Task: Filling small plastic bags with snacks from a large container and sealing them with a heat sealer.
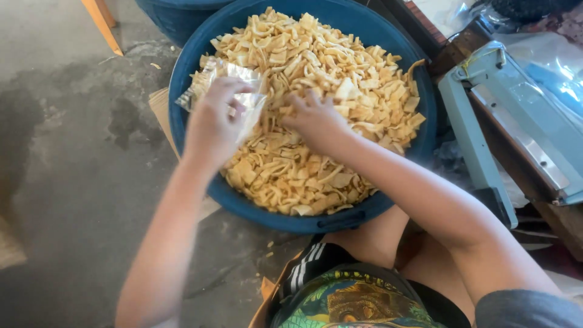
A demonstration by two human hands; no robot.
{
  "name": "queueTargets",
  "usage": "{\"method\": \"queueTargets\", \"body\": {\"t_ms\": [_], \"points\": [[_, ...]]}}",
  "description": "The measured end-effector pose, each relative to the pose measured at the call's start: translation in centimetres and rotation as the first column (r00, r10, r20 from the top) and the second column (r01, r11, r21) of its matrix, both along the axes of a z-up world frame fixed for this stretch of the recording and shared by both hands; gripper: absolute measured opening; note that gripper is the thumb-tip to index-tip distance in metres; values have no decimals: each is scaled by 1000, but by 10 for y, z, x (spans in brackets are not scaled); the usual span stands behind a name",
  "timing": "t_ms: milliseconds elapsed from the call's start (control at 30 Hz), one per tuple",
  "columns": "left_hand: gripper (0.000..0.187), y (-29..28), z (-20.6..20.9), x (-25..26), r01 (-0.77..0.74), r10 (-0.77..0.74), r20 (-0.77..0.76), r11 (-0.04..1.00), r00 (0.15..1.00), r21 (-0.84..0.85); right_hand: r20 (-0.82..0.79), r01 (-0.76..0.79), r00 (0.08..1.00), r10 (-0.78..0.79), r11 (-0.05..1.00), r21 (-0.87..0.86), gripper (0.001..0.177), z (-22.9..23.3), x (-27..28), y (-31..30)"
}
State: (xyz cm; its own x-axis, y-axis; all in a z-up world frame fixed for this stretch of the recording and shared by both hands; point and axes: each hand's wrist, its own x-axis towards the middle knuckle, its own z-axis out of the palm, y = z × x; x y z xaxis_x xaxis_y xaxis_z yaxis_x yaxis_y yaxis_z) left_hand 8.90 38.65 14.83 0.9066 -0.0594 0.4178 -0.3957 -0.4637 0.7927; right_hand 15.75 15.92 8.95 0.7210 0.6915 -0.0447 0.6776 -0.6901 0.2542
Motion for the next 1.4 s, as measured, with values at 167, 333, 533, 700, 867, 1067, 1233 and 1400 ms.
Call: {"method": "queueTargets", "body": {"t_ms": [167, 333, 533, 700, 867, 1067, 1233, 1400], "points": [[61, -36, 11, -25, 40, -50, 24, 954, 998, 296, -30, 84, 996, -79, 970, 229, 58, 5, -1, -33], [25, -52, -47, -22, -165, 71, 185, 811, 980, 561, -137, 147, 989, -62, 595, 790, 36, 3, 5, -54], [6, -70, -81, -21, -238, 260, -20, 907, 965, 349, -459, 474, 877, 142, -100, 875, 34, 22, 5, -46], [32, -89, -72, -21, -239, 285, -84, 906, 955, 349, -503, 692, 721, 476, -535, 485, 30, 33, -13, -4], [50, -91, -53, -29, -278, 308, -54, 911, 950, 305, -529, 588, 781, 332, -675, 444, 24, 35, -46, 24], [57, -73, -61, -25, -225, 251, -112, 953, 961, 205, -433, 572, 820, 374, -516, 637, 32, 40, -58, 17], [68, -54, -52, -22, -137, 161, -109, 970, 981, 199, -384, 520, 777, 499, -166, 838, 31, 42, -51, -11], [66, -61, -42, -23, -158, 190, -112, 956, 975, 248, -480, 430, 753, 451, 215, 877, 22, 78, -69, -6]]}}
